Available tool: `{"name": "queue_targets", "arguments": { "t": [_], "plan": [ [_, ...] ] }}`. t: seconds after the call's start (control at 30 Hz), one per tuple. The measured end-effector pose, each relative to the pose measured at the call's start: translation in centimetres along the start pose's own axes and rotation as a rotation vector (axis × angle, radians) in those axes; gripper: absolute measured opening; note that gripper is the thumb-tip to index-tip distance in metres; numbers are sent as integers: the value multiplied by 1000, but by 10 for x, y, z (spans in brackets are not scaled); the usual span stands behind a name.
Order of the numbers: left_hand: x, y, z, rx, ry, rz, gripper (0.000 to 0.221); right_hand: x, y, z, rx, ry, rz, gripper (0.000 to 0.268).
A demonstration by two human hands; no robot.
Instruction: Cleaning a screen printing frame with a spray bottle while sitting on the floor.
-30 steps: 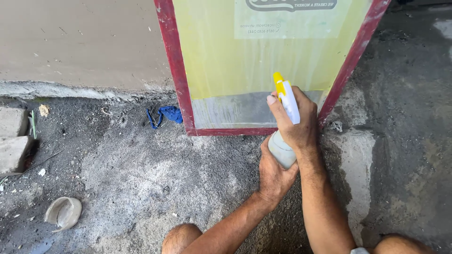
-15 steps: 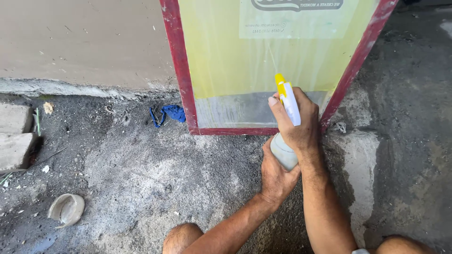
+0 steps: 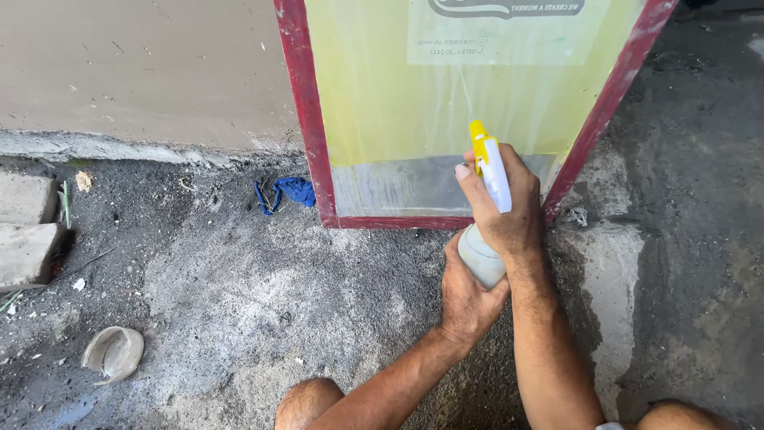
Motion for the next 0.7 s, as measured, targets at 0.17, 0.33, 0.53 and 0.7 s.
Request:
{"name": "queue_targets", "arguments": {
  "t": [0.17,0.33,0.53,0.7],
  "plan": [
    [3,0,0,-35,25,4,90,1,2,0,18,43,11,25],
    [0,-1,-2,-46,20,-11,87,-3,0,2,-35,17,26,24],
    [7,-2,-3,-32,42,-39,89,3,0,2,-43,-56,-24,24],
    [9,1,3,-83,54,-13,92,12,3,3,12,-2,-45,22]
  ]
}}
Point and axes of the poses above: each hand's wrist, its own z-axis away from the middle knuckle, its own y-axis out of the palm, x = y × z, the point moved 1 cm from there along -z, towards the middle knuckle, and after that the axes turned 9 degrees about -y, right-handed, at the moved point
